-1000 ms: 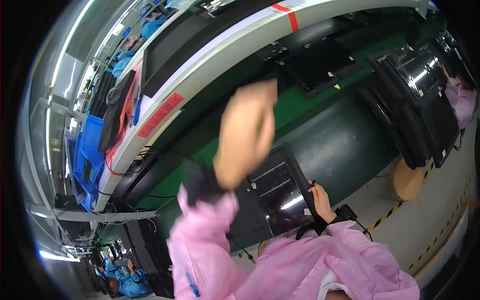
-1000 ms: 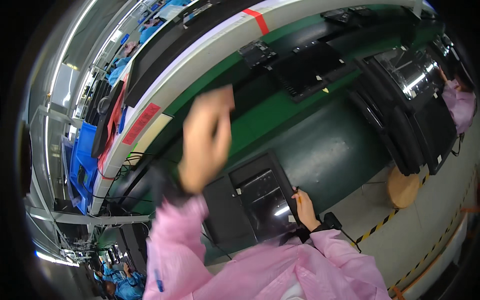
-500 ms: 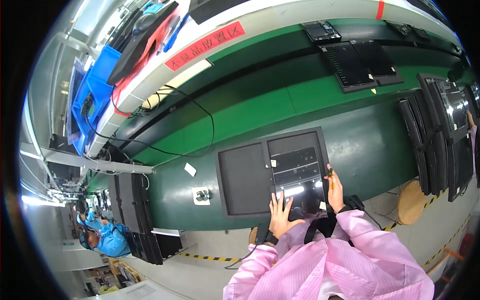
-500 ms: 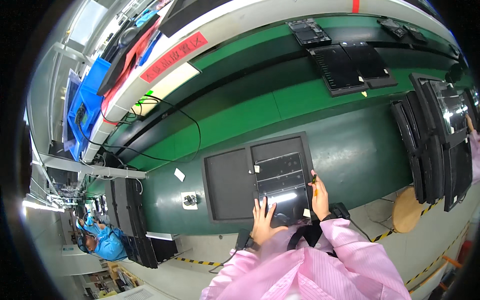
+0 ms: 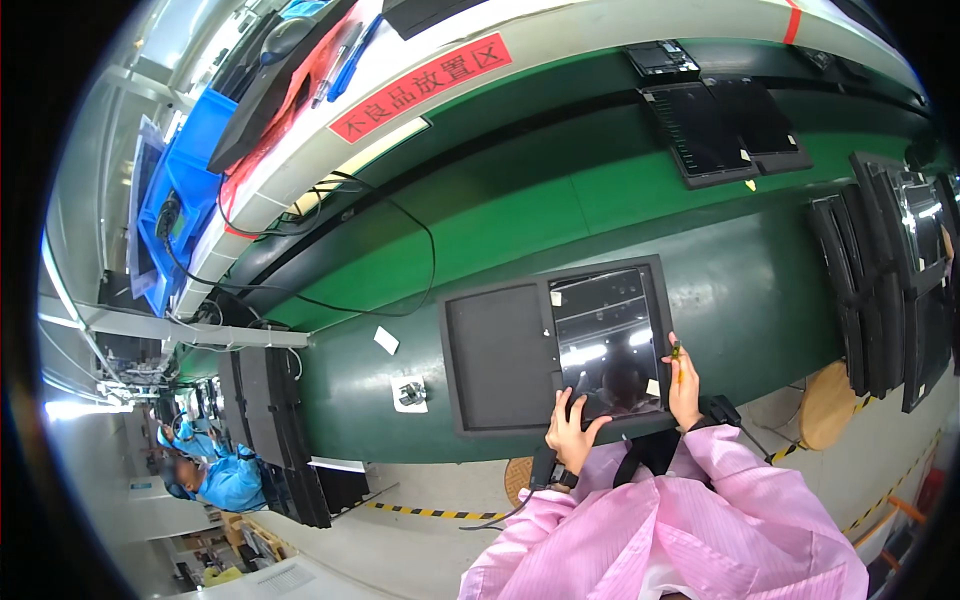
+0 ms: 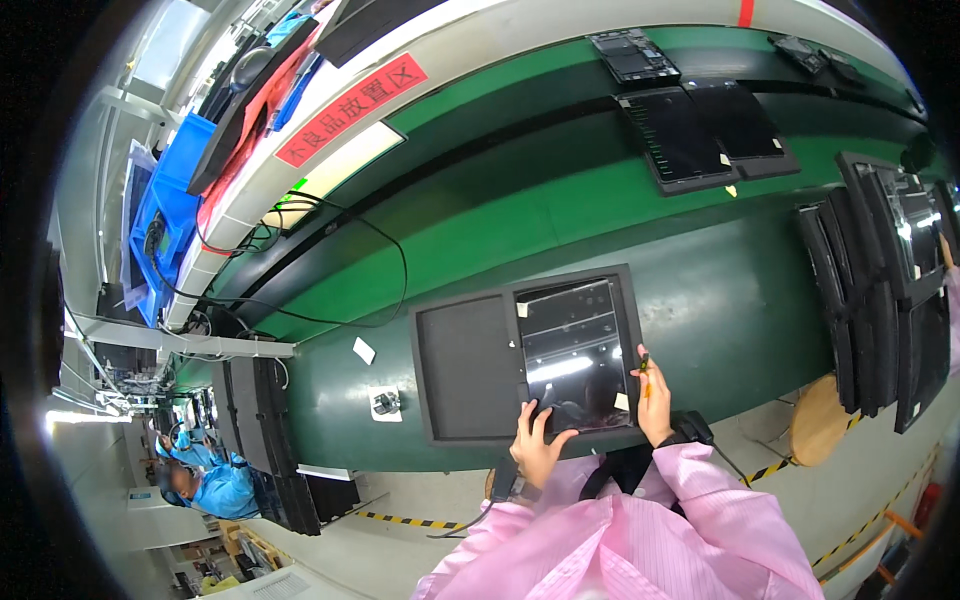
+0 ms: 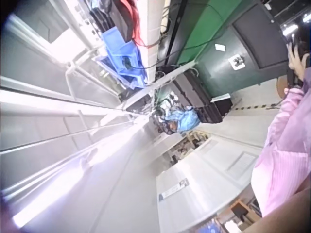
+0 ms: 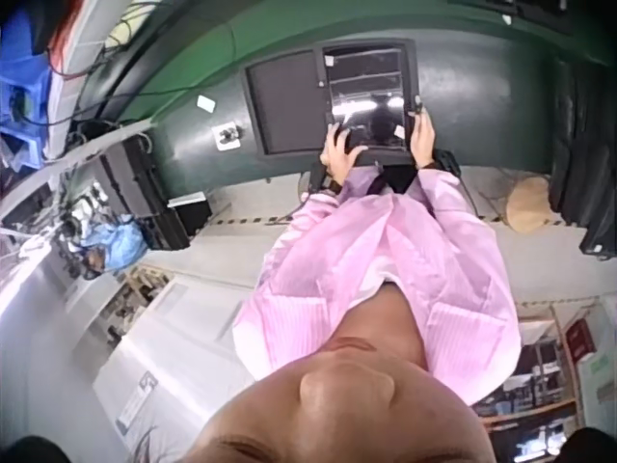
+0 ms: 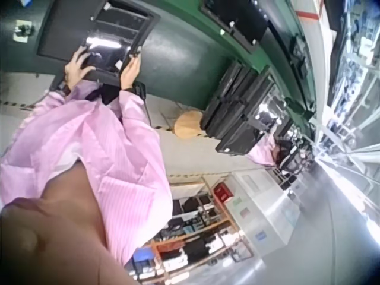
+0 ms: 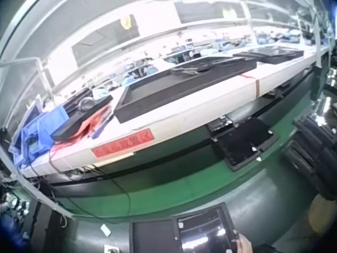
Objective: The recorder is testing multiple electronic tablets on a factory assembly line, interacting with the screens and using a yellow tool to connect or adjust components.
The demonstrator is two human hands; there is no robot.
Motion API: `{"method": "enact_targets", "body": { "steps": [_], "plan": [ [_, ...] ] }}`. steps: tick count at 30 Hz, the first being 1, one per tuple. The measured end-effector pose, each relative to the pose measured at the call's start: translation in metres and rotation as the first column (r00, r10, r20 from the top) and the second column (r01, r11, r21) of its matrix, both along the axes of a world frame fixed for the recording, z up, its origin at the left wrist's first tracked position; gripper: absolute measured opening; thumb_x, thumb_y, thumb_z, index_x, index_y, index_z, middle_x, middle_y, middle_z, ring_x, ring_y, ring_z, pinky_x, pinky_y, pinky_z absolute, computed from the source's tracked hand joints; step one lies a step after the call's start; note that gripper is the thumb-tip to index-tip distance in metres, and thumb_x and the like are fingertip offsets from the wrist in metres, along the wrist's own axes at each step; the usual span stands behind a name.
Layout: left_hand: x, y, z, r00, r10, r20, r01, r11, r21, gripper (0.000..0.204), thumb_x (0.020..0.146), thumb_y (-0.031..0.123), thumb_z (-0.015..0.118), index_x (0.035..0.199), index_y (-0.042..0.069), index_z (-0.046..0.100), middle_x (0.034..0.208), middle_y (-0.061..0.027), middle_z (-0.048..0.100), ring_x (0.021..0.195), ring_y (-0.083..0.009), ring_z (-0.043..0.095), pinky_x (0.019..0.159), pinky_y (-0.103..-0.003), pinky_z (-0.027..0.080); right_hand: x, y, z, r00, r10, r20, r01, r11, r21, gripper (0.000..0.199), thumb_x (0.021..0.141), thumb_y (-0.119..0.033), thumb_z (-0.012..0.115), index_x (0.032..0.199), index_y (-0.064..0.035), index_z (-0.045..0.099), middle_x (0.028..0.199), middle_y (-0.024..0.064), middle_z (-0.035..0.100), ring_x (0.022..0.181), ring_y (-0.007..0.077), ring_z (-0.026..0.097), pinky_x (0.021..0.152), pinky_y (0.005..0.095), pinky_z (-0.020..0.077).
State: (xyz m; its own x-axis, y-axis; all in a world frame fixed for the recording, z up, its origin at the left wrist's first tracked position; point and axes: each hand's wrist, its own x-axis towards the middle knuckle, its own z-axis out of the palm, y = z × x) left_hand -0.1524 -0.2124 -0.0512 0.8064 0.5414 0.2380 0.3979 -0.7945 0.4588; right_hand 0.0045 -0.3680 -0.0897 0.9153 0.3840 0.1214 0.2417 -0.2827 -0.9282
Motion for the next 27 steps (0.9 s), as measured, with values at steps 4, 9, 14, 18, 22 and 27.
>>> {"method": "enact_targets", "body": {
  "steps": [4, 9, 14, 18, 22, 27],
  "plan": [
    [-0.014, 0.042, 0.023, 0.939, -0.336, -0.069, 0.319, 0.930, -0.181, 0.068, 0.061, 0.042, 0.078, 0.116, 0.010, 0.055, 0.132, -0.0104, 0.046, 0.123, -0.0340, 0.044, 0.092, -0.040, 0.045, 0.000, -0.004, 0.017, 0.998, -0.046, 0.043, 0.047, 0.998, -0.037, 0.025, 0.098, -0.009, 0.036, 0.114, 0.0042, 0.050, 0.130, 0.0163, 0.046, 0.093, 0.0246, 0.060, 0.083, 0.0316, 0.0461],
    [-0.044, 0.073, -0.022, 0.671, -0.667, -0.323, 0.663, 0.735, -0.143, 0.042, 0.066, 0.013, 0.065, 0.107, 0.013, 0.058, 0.123, -0.0015, 0.052, 0.098, -0.0288, 0.049, 0.083, -0.034, 0.046, -0.011, -0.015, 0.013, 0.978, -0.202, -0.050, 0.188, 0.960, -0.207, 0.028, 0.099, -0.021, 0.036, 0.094, 0.0003, 0.053, 0.104, 0.0152, 0.056, 0.094, 0.0249, 0.056, 0.086, 0.0312, 0.0408],
    [-0.002, 0.075, 0.035, 0.584, -0.803, -0.120, 0.758, 0.592, -0.274, 0.029, 0.070, 0.005, 0.056, 0.099, 0.009, 0.060, 0.113, -0.0010, 0.056, 0.086, -0.0273, 0.045, 0.073, -0.031, 0.045, 0.020, -0.049, 0.026, 0.883, -0.233, -0.408, 0.237, 0.971, -0.041, 0.032, 0.100, -0.034, 0.036, 0.084, -0.0085, 0.047, 0.079, -0.0017, 0.046, 0.072, 0.0093, 0.044, 0.067, 0.0243, 0.0376],
    [0.063, 0.080, 0.091, 0.495, -0.867, -0.065, 0.836, 0.495, -0.235, 0.031, 0.066, 0.001, 0.056, 0.096, 0.003, 0.058, 0.113, -0.0040, 0.056, 0.084, -0.0267, 0.045, 0.074, -0.031, 0.044, 0.032, -0.054, 0.096, 0.864, -0.387, -0.324, 0.413, 0.910, 0.016, 0.028, 0.101, -0.029, 0.034, 0.084, -0.0087, 0.041, 0.082, -0.0010, 0.039, 0.081, 0.0097, 0.037, 0.078, 0.0210, 0.0304],
    [0.129, 0.110, 0.092, 0.437, -0.898, 0.053, 0.894, 0.427, -0.137, 0.032, 0.063, 0.000, 0.057, 0.095, 0.003, 0.058, 0.111, -0.0064, 0.056, 0.083, -0.0274, 0.045, 0.077, -0.032, 0.042, 0.076, -0.036, 0.112, 0.895, -0.413, -0.168, 0.433, 0.895, 0.109, 0.027, 0.100, -0.027, 0.036, 0.086, -0.0045, 0.043, 0.083, -0.0004, 0.042, 0.081, 0.0089, 0.040, 0.078, 0.0203, 0.0315],
    [0.207, 0.182, 0.084, 0.541, -0.837, 0.086, 0.841, 0.539, -0.041, 0.024, 0.069, -0.002, 0.060, 0.092, 0.002, 0.056, 0.106, -0.0083, 0.055, 0.085, -0.0284, 0.046, 0.076, -0.034, 0.040, 0.185, 0.061, 0.109, 0.929, -0.369, 0.043, 0.365, 0.928, 0.076, 0.034, 0.099, -0.029, 0.038, 0.096, 0.0013, 0.053, 0.086, 0.0066, 0.055, 0.084, 0.0153, 0.050, 0.080, 0.0272, 0.0403]
  ]
}}
